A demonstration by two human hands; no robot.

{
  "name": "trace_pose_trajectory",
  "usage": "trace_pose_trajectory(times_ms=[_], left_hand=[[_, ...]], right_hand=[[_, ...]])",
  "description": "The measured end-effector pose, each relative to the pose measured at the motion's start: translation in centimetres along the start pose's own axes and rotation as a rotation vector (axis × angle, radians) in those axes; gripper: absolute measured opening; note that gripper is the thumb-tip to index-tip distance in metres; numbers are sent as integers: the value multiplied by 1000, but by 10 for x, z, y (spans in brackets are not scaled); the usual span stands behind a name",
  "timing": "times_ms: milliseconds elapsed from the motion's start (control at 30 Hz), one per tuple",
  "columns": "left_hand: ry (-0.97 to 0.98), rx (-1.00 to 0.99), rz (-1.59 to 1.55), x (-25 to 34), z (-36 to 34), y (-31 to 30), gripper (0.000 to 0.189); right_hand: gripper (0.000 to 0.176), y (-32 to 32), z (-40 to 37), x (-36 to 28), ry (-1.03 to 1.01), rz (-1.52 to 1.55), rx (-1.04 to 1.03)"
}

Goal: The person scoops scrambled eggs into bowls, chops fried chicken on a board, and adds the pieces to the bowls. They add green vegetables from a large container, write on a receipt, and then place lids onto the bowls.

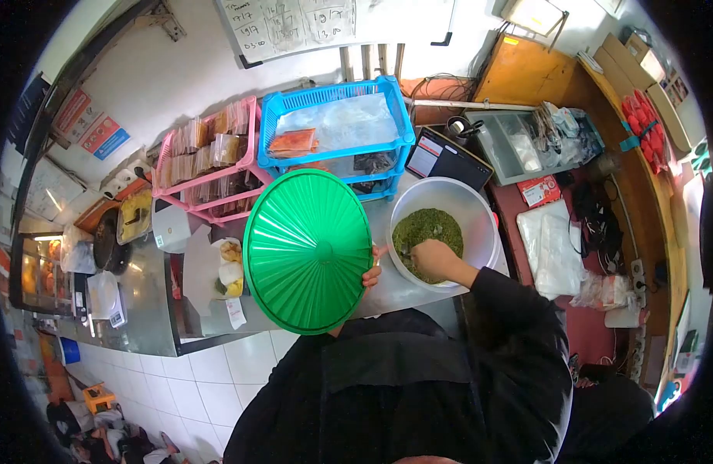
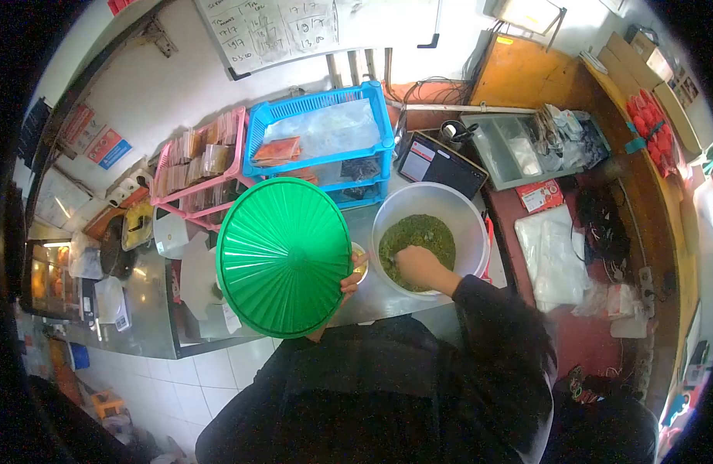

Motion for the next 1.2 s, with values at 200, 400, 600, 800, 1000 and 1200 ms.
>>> trace_pose_trajectory(times_ms=[200, 400, 600, 800, 1000, 1200], left_hand=[[33, 54, -12, 4, -4, -1, 42], [-1, 72, -19, 6, -5, -2, 42], [-56, 89, -37, 0, -2, -3, 42], [-68, 94, -32, -2, 1, -3, 42], [-55, 94, -19, 0, 1, -2, 41], [-34, 94, -11, 2, 1, 0, 41]], right_hand=[[16, -28, -38, 48, 139, 383, 101], [19, -59, -123, 78, 465, 702, 300], [19, -21, -190, 111, 578, 1068, 514], [19, -21, -197, 103, 576, 1061, 578], [20, -25, -200, 102, 560, 1021, 647], [20, -31, -198, 96, 535, 1016, 645]])
Point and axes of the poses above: each hand's wrist, its own z-axis towards the middle knuckle, its own y-axis out of the palm, x = y × z, the point moved 10 cm from there along z, towards the middle knuckle, and after that the axes turned 6 degrees about z, right-handed, at the moved point
